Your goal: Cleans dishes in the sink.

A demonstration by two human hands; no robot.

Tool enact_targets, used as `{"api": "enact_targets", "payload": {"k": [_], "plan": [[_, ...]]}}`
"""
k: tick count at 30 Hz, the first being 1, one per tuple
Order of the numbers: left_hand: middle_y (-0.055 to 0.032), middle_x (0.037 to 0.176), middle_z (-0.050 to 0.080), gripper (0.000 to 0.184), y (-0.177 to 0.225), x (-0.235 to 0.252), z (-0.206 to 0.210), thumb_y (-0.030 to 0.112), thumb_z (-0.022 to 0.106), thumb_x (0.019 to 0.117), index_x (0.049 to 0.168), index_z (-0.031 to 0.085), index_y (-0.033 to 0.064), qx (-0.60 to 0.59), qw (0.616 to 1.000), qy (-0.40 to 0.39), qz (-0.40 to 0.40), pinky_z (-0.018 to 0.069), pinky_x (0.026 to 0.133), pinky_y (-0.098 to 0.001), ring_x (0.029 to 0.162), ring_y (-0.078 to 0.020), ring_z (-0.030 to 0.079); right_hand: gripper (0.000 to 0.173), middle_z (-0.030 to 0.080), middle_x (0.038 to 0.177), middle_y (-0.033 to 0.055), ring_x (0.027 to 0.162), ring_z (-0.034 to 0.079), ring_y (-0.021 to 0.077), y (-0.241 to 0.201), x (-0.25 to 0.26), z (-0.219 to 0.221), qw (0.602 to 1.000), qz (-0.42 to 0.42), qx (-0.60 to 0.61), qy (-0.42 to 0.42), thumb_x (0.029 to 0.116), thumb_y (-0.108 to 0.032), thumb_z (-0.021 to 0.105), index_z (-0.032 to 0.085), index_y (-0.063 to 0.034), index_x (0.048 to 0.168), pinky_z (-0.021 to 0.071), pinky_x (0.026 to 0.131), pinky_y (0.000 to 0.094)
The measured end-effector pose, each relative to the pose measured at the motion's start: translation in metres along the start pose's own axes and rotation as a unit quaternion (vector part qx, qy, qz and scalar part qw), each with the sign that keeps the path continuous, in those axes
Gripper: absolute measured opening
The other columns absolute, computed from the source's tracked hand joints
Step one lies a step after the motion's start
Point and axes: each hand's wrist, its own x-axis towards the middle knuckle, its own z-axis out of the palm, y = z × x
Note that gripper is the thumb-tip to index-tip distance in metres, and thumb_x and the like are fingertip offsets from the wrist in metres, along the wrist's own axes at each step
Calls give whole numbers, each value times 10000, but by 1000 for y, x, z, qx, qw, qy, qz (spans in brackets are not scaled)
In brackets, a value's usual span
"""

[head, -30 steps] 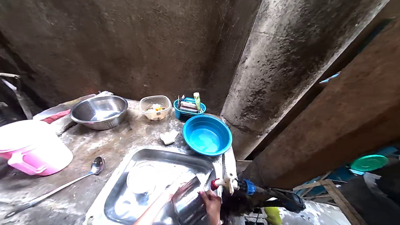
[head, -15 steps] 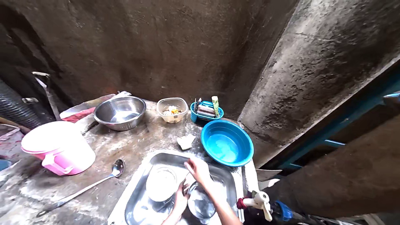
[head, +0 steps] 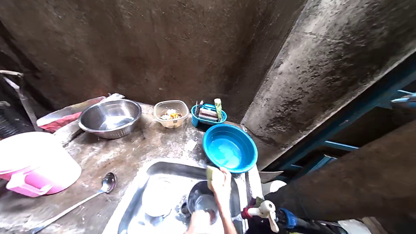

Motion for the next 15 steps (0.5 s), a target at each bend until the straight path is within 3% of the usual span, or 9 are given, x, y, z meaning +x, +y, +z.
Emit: {"api": "enact_targets", "payload": {"k": [2, 4, 6, 8, 9, 10, 11, 13, 15], "plan": [[-285, 1255, 647, 381, -8, 16, -14, 187, 406, 1097, 1269, 633, -67, -177, 981, 76, -14, 432, 1058, -589, 1225, -422, 598, 636, 576, 1304, 372, 1223, 590, 388, 13, -38, -46, 992, 85, -50, 73, 819, 22, 709, 449, 218, 1365, 456, 1074, 455], [-315, 1371, 559, 443, -18, 27, -6, 203, 344, 1123, 1352, 538, -121, -399, 909, 117, 4, 381, 1125, -498, 1305, -373, 530, 680, 497, 1396, 402, 1342, 500, 445, 17, -67, -62, 978, 179, -108, 29, 898, -38, 719, 374, 218, 1424, 365, 1163, 482], [-257, 1507, 454, 538, -14, 19, 8, 288, 208, 1140, 1499, 382, -74, -546, 831, 106, -23, 373, 1156, -413, 1379, -272, 468, 689, 535, 1341, 411, 1298, 523, 493, 27, -93, -52, 983, 118, -126, -57, 869, -148, 763, 459, 218, 1367, 388, 1148, 547], [-208, 1414, 499, 507, -7, 11, 24, 261, 149, 1139, 1478, 379, -39, -612, 774, 153, -61, 437, 1056, -378, 1242, -205, 515, 515, 689, 1121, 323, 1087, 668, 448, 52, -101, -27, 990, -59, -118, -48, 795, -204, 785, 670, 160, 1142, 503, 1007, 563], [-199, 1477, 462, 522, -10, 12, 28, 278, 133, 1138, 1518, 341, -15, -614, 772, 151, -60, 417, 1096, -386, 1302, -207, 491, 440, 714, 1087, 286, 1048, 689, 438, 61, -88, -20, 983, -110, -139, -52, 805, -214, 786, 720, 112, 1094, 527, 968, 577], [-196, 1554, 402, 540, -12, 12, 29, 296, 131, 1139, 1561, 285, -3, -599, 789, 125, -49, 377, 1151, -386, 1388, -212, 443, 400, 715, 1116, 276, 1073, 686, 444, 62, -69, -20, 972, -118, -184, -84, 852, -213, 769, 734, 79, 1123, 528, 968, 586], [-201, 1530, 435, 507, -13, 10, 30, 252, 196, 1141, 1541, 316, -36, -570, 814, 101, -42, 388, 1133, -368, 1364, -203, 465, 370, 702, 1169, 283, 1128, 667, 456, 57, -47, -24, 958, -102, -235, -127, 905, -195, 722, 725, 67, 1166, 511, 997, 587], [-103, 1167, 628, 279, -11, 12, 38, 74, 454, 1071, 1303, 530, -60, -544, 834, 84, -44, 495, 883, -263, 998, -89, 586, 302, 703, 1153, 267, 1136, 659, 436, 49, -7, -33, 931, -75, -317, -165, 947, -154, 653, 724, 60, 1149, 509, 997, 548], [-106, 1104, 656, 333, -9, 11, 42, -59, 618, 952, 1275, 543, -87, -564, 822, 73, -30, 522, 858, -251, 937, -80, 617, 332, 717, 1139, 246, 1129, 676, 412, 43, -3, -42, 900, -56, -385, -197, 962, -225, 634, 732, 55, 1112, 524, 976, 539]]}}
